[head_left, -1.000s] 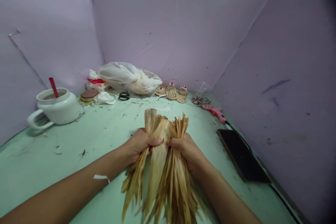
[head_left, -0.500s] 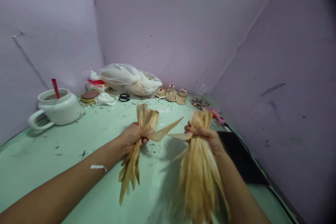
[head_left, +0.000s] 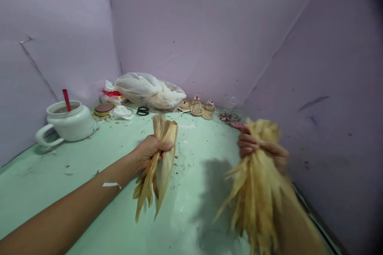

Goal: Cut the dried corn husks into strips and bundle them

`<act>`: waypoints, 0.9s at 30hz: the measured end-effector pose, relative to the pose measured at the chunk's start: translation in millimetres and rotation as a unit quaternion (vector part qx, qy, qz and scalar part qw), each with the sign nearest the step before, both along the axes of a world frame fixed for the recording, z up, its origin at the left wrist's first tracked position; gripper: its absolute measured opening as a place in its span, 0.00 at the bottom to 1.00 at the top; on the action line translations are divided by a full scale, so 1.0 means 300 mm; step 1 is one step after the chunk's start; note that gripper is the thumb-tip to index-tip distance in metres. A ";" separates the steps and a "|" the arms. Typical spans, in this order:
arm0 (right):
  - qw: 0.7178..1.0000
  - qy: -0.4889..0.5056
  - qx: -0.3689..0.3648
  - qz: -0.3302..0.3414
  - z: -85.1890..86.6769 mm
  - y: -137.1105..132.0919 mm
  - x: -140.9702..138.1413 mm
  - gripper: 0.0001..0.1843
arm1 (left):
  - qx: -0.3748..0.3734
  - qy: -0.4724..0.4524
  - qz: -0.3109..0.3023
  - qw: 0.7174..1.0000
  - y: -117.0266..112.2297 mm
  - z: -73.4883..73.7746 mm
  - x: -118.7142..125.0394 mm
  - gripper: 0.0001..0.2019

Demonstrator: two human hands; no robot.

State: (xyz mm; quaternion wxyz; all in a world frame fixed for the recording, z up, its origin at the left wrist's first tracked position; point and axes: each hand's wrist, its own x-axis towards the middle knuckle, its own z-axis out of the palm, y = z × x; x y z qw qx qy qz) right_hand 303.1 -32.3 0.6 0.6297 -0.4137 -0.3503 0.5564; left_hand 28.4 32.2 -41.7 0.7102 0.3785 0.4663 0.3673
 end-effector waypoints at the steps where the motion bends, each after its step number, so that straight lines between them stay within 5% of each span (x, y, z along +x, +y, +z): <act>1: 0.997 0.047 -0.028 0.044 -0.013 -0.001 -0.046 0.20 | 0.000 0.000 -0.014 1.000 -0.010 -0.002 0.007 0.13; 5: 0.982 0.033 -0.144 0.117 -0.108 0.013 -0.226 0.15 | 0.013 0.001 -0.073 0.997 -0.060 -0.009 0.038 0.16; 9: 0.976 0.031 -0.135 0.168 -0.171 0.005 -0.331 0.17 | 0.049 0.027 -0.107 0.993 -0.105 -0.010 0.070 0.15; 16: 0.982 0.021 -0.120 0.146 -0.150 -0.024 -0.364 0.16 | 0.103 0.127 -0.105 0.981 -0.132 -0.006 0.095 0.05; 27: 0.987 -0.026 -0.100 0.126 -0.138 -0.022 -0.365 0.14 | 0.070 0.110 -0.081 0.988 -0.132 -0.012 0.100 0.04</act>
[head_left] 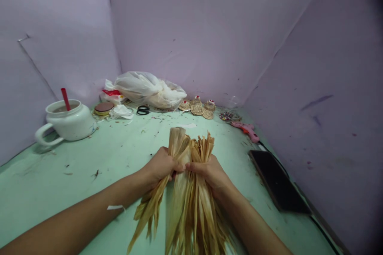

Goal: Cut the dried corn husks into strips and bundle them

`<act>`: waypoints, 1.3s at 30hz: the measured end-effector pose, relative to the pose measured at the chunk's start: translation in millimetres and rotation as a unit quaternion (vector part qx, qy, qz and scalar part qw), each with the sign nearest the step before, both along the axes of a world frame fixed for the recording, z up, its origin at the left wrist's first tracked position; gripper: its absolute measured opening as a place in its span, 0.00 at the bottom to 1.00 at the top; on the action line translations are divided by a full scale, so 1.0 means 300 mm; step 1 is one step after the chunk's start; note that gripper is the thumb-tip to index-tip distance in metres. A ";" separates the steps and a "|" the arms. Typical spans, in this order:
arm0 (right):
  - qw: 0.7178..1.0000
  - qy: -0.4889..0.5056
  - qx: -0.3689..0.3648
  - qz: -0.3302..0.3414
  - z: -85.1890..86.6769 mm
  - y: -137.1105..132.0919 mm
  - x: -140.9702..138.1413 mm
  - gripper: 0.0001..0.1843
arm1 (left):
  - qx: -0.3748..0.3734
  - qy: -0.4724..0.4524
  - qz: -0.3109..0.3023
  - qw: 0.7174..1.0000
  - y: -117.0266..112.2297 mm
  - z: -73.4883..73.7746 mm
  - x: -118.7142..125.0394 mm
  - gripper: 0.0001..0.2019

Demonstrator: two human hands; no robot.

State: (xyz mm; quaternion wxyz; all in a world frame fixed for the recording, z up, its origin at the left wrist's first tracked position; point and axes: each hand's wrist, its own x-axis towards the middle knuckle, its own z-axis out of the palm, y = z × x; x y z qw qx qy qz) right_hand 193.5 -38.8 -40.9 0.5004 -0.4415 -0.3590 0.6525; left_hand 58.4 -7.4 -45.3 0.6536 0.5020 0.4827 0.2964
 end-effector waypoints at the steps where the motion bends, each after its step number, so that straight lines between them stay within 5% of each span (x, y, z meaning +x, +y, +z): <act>1: 1.000 -0.005 0.001 0.004 0.000 0.000 -0.003 0.14 | -0.001 -0.003 0.004 1.000 0.001 -0.001 0.001 0.03; 9: 0.990 -0.111 0.011 -0.086 -0.018 -0.002 -0.036 0.10 | 0.008 -0.018 0.029 0.999 0.001 -0.009 0.013 0.03; 14: 0.992 -0.103 -0.001 -0.079 -0.015 0.005 -0.022 0.07 | -0.013 -0.050 0.013 0.999 0.001 0.011 0.005 0.04; 20: 0.995 -0.071 -0.020 -0.071 -0.037 0.039 0.044 0.11 | -0.097 -0.155 0.018 0.983 0.043 0.018 -0.033 0.05; 30: 0.974 -0.068 -0.066 -0.204 -0.012 0.103 0.222 0.08 | -0.178 -0.261 0.023 0.948 0.141 0.103 -0.146 0.09; 35: 0.976 -0.061 -0.074 -0.195 0.010 0.103 0.288 0.07 | -0.150 -0.287 0.007 0.946 0.177 0.133 -0.208 0.09; 39: 0.985 -0.039 -0.087 -0.141 0.034 0.080 0.256 0.14 | -0.158 -0.236 -0.018 0.959 0.158 0.102 -0.180 0.06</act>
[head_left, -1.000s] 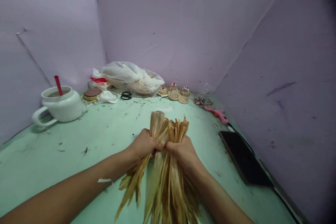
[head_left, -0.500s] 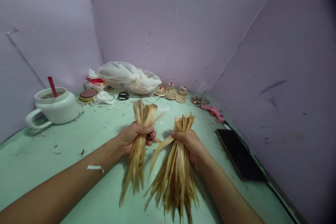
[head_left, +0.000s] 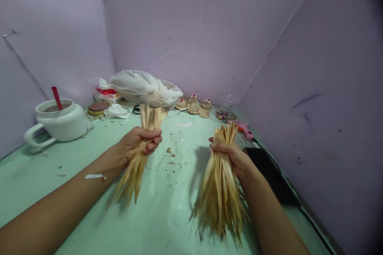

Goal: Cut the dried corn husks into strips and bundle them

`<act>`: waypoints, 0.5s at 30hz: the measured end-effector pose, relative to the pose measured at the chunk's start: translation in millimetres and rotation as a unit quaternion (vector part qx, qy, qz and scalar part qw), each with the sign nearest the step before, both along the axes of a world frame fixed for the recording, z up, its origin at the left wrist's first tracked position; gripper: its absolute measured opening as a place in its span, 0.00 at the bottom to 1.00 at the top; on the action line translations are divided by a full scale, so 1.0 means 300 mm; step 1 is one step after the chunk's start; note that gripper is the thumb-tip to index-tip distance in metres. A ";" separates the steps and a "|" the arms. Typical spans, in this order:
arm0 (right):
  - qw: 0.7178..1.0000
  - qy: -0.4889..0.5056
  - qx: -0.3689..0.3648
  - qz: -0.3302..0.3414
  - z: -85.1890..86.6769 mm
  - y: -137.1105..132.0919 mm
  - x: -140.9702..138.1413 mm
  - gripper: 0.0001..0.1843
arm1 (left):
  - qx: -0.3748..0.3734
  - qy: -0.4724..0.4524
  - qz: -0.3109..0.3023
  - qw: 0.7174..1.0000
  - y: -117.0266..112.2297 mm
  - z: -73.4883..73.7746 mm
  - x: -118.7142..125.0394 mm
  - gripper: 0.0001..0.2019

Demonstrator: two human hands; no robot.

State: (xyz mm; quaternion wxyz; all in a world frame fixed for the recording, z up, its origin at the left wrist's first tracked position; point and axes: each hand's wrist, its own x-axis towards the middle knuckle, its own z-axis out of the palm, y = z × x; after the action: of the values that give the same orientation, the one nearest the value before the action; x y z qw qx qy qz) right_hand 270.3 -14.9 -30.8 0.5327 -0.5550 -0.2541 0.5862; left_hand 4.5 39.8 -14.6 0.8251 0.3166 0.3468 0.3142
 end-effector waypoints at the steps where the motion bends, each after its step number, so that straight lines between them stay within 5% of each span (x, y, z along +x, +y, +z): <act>1: 1.000 0.014 -0.002 0.013 0.002 -0.007 -0.021 0.15 | 0.000 0.027 -0.006 1.000 -0.014 -0.016 0.021 0.05; 6: 0.991 0.096 0.012 0.095 -0.016 -0.053 -0.166 0.13 | 0.043 0.109 -0.009 0.993 -0.115 -0.090 0.142 0.09; 10: 0.971 0.151 0.044 0.182 -0.031 -0.084 -0.245 0.22 | 0.074 0.127 0.016 0.989 -0.173 -0.101 0.186 0.13; 15: 0.978 0.153 0.024 0.138 -0.039 -0.079 -0.236 0.17 | 0.096 0.161 -0.016 0.982 -0.175 -0.092 0.184 0.12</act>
State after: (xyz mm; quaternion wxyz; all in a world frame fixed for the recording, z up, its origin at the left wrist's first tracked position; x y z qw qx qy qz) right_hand 199.6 -38.7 -42.4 0.4926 -0.4050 -0.2576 0.7259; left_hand 59.8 -12.8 -42.2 0.7290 0.4463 0.4384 0.2779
